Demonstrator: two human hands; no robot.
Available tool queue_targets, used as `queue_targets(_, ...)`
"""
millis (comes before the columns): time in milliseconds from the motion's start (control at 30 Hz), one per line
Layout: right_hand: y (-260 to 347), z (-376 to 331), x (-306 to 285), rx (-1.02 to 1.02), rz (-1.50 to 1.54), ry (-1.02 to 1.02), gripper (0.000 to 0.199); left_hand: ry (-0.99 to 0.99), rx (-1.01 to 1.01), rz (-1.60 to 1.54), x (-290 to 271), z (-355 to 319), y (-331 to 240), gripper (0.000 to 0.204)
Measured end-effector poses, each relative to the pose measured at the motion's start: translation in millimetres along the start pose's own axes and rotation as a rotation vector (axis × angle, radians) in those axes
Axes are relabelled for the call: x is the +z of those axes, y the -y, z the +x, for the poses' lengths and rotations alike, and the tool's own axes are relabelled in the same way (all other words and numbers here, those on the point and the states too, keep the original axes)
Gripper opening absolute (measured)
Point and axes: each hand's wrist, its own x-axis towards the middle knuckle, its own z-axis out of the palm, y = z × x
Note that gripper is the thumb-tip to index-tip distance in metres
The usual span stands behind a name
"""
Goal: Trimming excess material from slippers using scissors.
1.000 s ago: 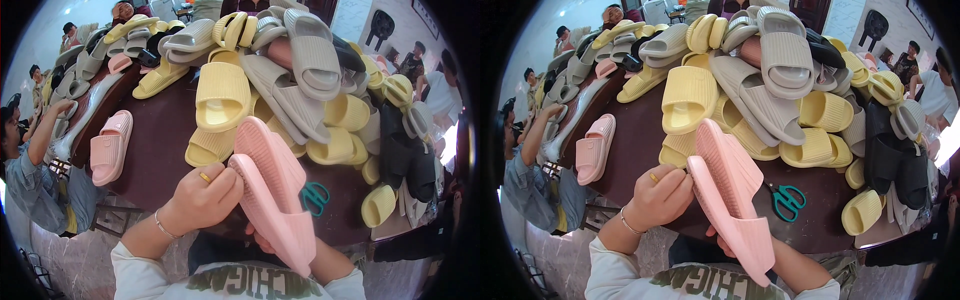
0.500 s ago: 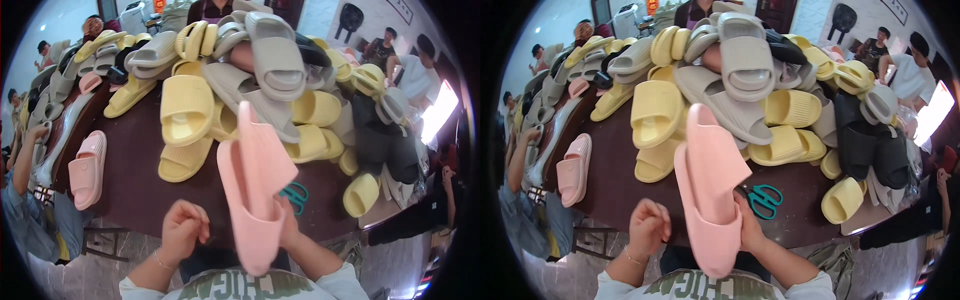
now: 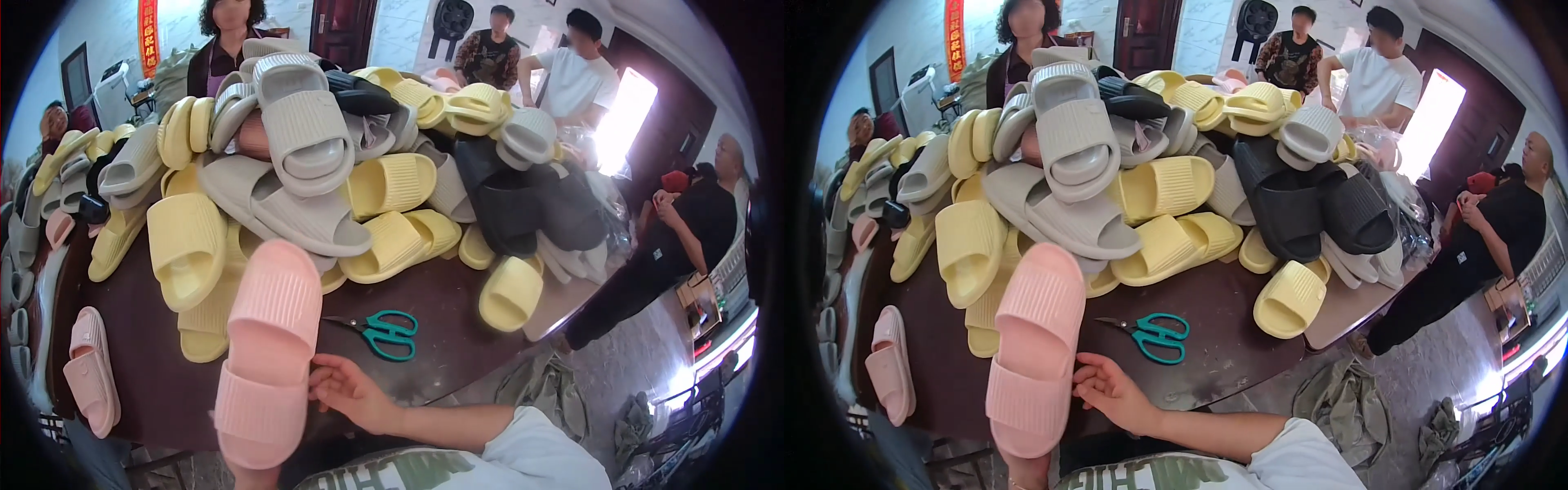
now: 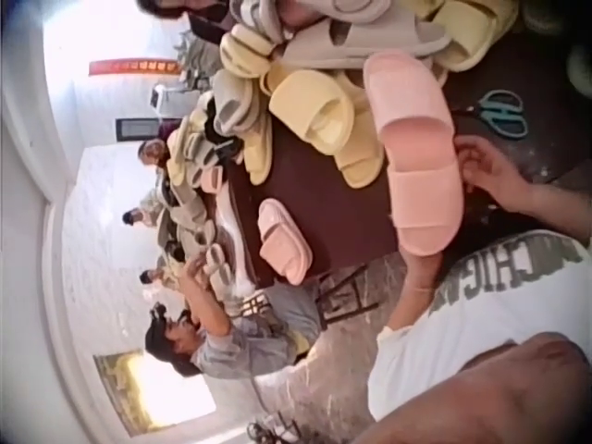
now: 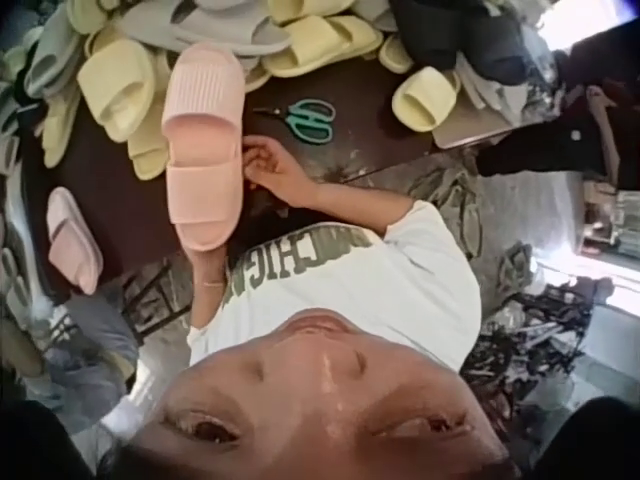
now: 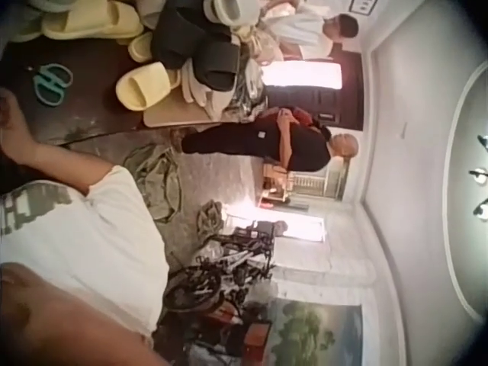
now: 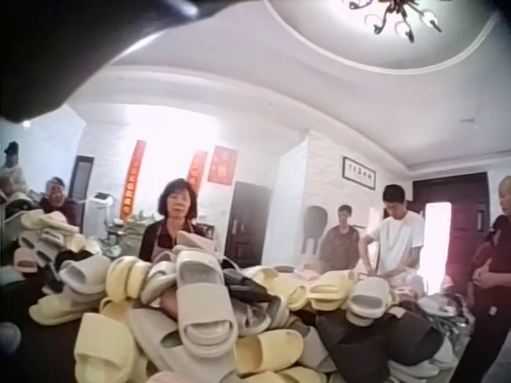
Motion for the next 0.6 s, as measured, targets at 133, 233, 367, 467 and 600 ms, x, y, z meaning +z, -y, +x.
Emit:
queue_targets(133,0.2,3.1,-2.4,0.145,0.007,0.089,0.038,0.081,-0.107,-0.338,11.1,-10.3,-32.9,0.059)
queue_targets(233,2.8,7.8,-4.2,0.158,0.005,0.147,0.037,-0.051,0.041,0.017,-10.7,-16.9,-32.4,0.069)
queue_targets(367,5.1,13.5,-11.7,0.166,-0.14,0.182,0.038,-0.024,0.151,0.359,-30.0,-13.6,-35.0,0.069)
queue_targets(467,15.1,22.0,-19.4,0.01,-0.19,-0.098,0.041,-0.01,0.163,0.238,-56.0,-10.8,-50.5,0.057)
queue_targets(600,44.5,29.9,-15.6,-0.245,-0.305,-0.078,0.047,-0.053,0.194,0.212,-85.3,-11.1,-59.7,0.041)
